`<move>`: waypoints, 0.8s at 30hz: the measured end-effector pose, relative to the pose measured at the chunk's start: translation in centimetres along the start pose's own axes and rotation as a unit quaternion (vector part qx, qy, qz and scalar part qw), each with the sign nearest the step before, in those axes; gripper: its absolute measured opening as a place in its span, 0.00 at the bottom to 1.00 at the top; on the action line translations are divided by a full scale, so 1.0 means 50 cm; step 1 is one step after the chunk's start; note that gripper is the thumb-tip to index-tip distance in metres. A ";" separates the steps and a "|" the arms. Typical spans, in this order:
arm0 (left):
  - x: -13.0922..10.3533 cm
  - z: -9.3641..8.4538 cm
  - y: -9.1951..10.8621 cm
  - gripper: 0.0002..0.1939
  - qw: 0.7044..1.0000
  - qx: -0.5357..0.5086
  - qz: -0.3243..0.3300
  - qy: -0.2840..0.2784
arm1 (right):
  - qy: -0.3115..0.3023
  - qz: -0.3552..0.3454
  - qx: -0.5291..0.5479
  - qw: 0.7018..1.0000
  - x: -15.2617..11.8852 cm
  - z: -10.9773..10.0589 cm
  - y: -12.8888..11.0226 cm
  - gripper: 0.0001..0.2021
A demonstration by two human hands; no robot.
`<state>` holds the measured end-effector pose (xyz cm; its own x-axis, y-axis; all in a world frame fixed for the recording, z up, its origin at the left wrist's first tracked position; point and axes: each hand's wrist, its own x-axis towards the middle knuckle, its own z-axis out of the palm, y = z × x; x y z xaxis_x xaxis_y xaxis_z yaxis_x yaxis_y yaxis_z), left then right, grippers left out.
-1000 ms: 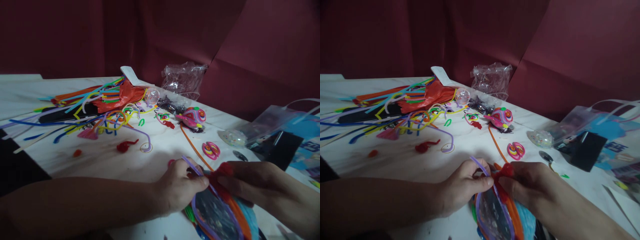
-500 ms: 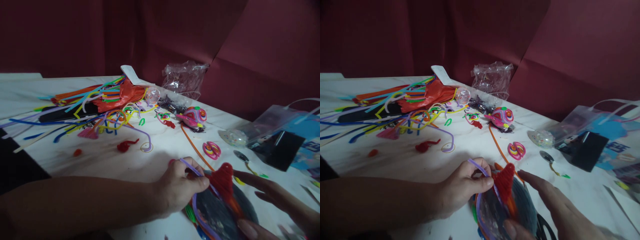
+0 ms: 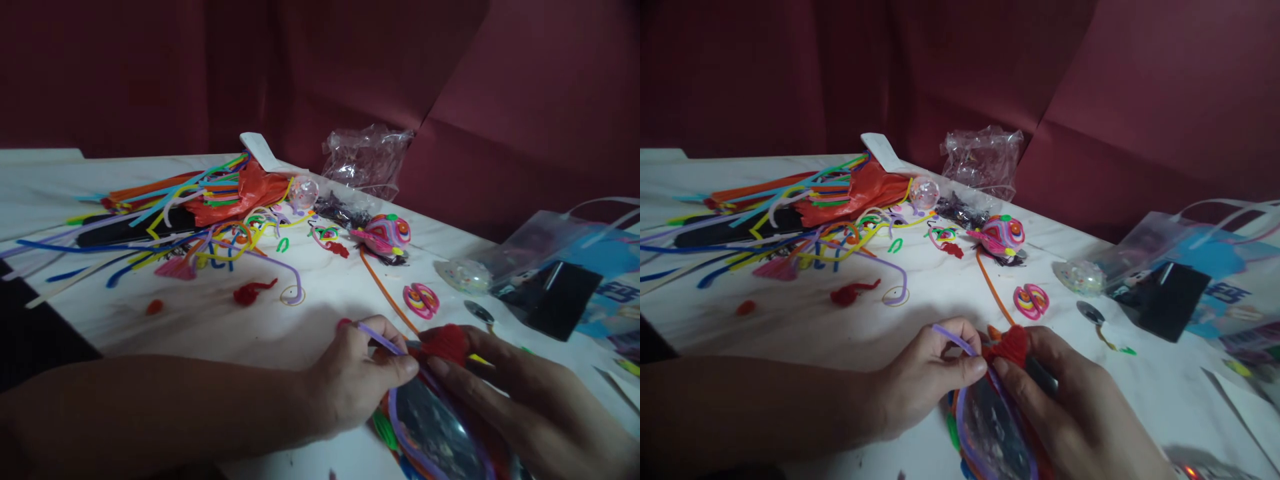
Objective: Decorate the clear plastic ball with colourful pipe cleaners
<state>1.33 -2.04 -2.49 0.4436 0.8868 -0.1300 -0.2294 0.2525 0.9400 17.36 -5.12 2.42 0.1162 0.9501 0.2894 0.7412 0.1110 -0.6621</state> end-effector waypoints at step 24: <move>-0.001 -0.003 0.015 0.05 0.999 0.037 0.008 -0.020 | -0.198 -0.011 0.139 0.970 -0.006 -0.009 0.038 0.13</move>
<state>1.00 -1.84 -1.84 0.4755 0.8735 -0.1038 -0.1723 0.2082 0.9628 19.01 -5.33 1.39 -0.2022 0.9778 0.0545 0.5265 0.1555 -0.8358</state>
